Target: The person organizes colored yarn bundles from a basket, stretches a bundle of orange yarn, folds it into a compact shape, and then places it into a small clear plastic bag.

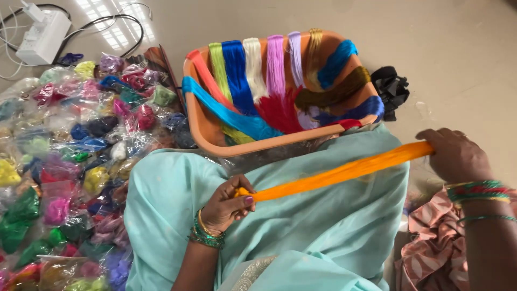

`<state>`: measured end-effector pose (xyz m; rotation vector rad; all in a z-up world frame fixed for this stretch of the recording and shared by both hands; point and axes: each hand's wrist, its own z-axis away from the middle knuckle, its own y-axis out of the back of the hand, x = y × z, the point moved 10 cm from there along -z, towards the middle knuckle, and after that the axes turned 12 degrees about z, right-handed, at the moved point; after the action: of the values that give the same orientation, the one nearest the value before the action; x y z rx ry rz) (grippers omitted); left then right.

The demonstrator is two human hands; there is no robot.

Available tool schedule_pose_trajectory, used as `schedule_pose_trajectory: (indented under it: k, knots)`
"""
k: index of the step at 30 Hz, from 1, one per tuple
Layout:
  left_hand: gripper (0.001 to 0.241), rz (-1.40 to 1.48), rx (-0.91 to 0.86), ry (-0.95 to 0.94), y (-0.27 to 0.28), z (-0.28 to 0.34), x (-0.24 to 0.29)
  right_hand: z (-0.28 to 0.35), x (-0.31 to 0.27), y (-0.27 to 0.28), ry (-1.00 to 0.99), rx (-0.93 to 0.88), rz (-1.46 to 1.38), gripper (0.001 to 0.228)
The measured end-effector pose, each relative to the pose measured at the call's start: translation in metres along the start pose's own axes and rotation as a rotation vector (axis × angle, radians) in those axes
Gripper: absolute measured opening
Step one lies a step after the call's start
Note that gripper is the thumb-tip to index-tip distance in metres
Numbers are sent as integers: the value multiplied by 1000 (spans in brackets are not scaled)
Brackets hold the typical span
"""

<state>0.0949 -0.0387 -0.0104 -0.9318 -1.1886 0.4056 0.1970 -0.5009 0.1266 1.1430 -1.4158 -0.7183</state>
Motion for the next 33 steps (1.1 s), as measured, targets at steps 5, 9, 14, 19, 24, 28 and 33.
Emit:
schedule_pose_trajectory:
  k: [5,9,14,19,24,28,33]
  knots:
    - [19,35,18,-5,-1,2,3,5,-20,21,-27,-80,191,81]
    - [20,56,23,-18,3,5,2,13,-125,43,64,16,-453,89]
    - [19,61,29,-21,5,10,2,33,-329,138,576,-7,-722,97]
    - [19,122,-1,-96,5,19,9,23,-299,67,541,42,-585,44]
    - [19,137,18,-104,2,12,15,-5,-104,48,222,182,-370,43]
    - [18,45,-30,-30,-9,6,7,-7,3,-17,-53,-182,-146,38]
    - [18,46,-3,-10,-6,3,5,8,32,-84,-25,-83,44,67]
